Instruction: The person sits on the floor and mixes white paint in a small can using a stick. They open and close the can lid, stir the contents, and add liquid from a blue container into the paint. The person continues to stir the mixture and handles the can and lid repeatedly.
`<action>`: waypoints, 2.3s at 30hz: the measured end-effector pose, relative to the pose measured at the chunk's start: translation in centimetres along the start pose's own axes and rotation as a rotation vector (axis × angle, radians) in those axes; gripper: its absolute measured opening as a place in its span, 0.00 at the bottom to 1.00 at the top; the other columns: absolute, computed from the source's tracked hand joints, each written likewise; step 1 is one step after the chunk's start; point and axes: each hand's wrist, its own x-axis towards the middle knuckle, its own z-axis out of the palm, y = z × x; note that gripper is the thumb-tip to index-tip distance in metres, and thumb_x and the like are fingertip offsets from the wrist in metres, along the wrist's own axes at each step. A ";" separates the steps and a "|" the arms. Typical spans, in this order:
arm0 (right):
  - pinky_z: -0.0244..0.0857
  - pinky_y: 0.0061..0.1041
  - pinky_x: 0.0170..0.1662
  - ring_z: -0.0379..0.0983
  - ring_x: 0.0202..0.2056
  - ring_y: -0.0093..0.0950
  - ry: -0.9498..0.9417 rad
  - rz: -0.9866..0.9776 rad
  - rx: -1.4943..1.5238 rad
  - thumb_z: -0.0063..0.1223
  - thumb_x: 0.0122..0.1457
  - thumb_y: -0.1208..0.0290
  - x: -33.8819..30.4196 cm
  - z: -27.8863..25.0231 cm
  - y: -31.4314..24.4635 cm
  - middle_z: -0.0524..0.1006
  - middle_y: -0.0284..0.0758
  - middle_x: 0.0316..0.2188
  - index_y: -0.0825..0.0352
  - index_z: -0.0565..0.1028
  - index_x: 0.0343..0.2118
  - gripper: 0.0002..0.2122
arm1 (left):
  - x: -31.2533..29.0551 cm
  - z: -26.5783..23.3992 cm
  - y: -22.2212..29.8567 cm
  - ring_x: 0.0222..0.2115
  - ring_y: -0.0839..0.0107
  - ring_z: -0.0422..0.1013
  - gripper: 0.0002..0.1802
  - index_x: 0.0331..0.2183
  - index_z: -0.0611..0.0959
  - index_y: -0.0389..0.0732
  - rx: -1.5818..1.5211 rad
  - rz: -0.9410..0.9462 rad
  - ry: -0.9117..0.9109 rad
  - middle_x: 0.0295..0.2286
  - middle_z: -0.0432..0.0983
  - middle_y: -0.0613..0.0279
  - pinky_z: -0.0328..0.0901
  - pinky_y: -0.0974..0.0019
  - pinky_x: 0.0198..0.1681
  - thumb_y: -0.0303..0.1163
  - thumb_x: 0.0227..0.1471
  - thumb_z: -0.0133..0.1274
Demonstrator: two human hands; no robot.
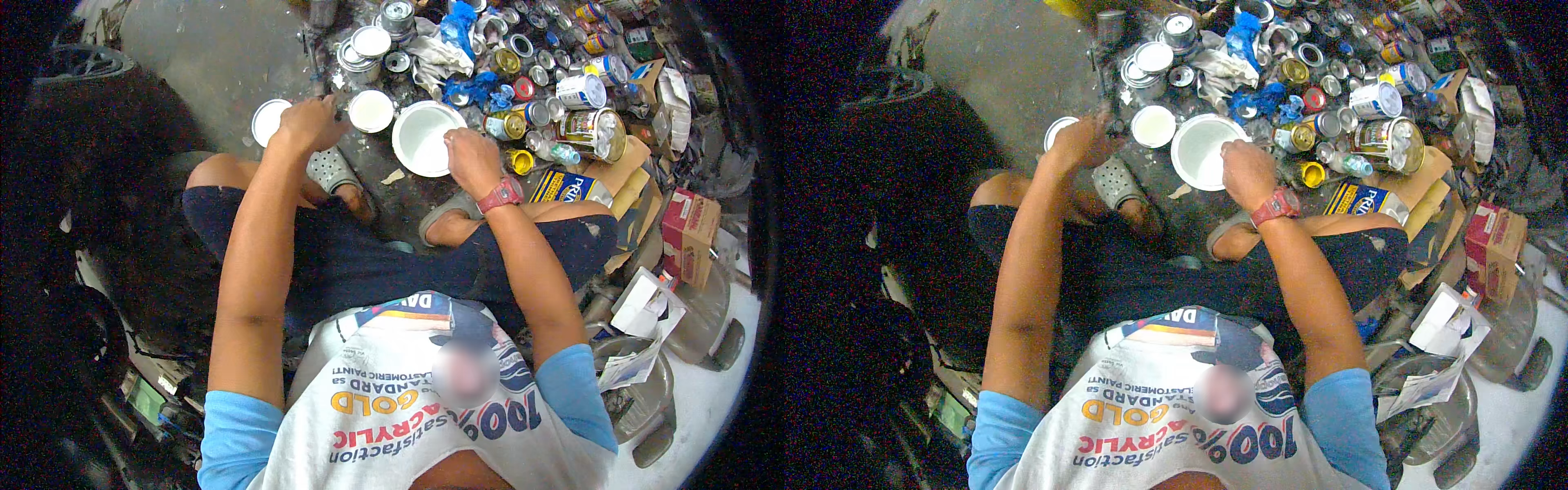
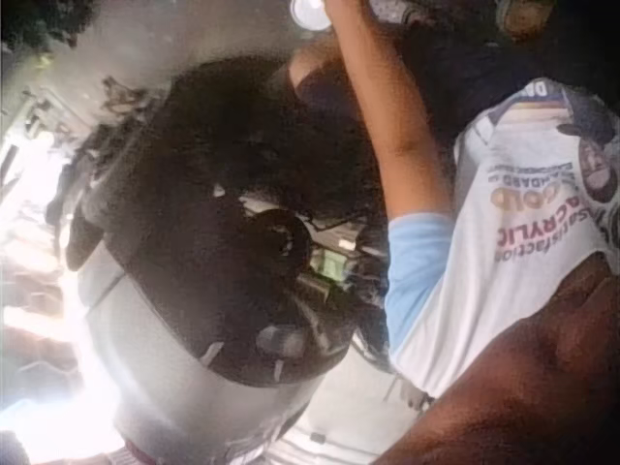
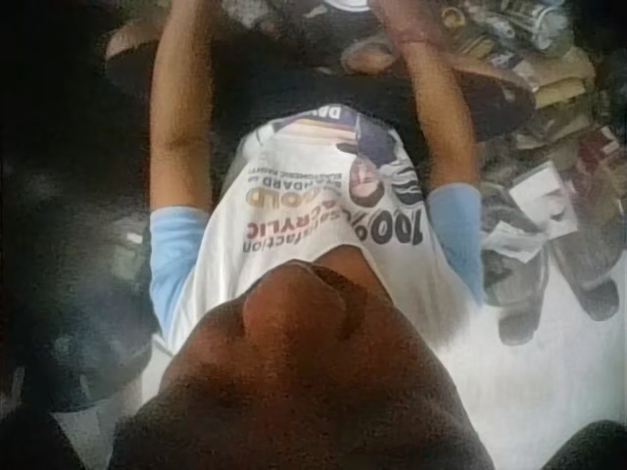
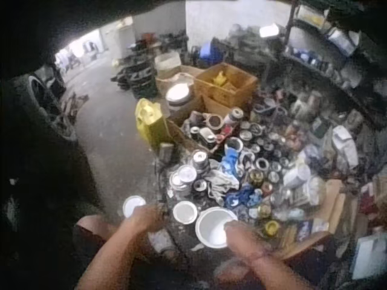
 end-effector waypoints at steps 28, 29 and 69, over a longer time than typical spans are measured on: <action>0.69 0.38 0.62 0.78 0.58 0.46 -0.130 0.465 0.714 0.53 0.73 0.53 3.3 7.4 8.4 0.81 0.51 0.58 0.63 0.72 0.68 0.26 | 4.3 20.9 10.7 0.69 0.41 0.59 0.78 0.72 0.55 0.36 -0.857 0.182 0.313 0.69 0.58 0.38 0.59 0.47 0.72 0.49 0.29 0.84; 0.67 0.40 0.63 0.77 0.60 0.49 -0.112 0.400 0.752 0.44 0.75 0.48 3.4 7.4 8.3 0.80 0.50 0.59 0.61 0.73 0.68 0.27 | 4.4 20.8 10.8 0.69 0.41 0.59 0.77 0.72 0.56 0.35 -0.841 0.169 0.278 0.69 0.58 0.38 0.58 0.47 0.72 0.49 0.28 0.84; 0.71 0.52 0.58 0.81 0.47 0.59 -0.514 -0.036 -0.388 0.43 0.69 0.51 18.3 -7.3 -6.8 0.82 0.65 0.41 0.80 0.83 0.41 0.29 | 0.0 15.3 11.6 0.71 0.52 0.58 0.69 0.71 0.61 0.30 -1.959 0.214 -0.061 0.69 0.62 0.42 0.51 0.52 0.75 0.67 0.45 0.73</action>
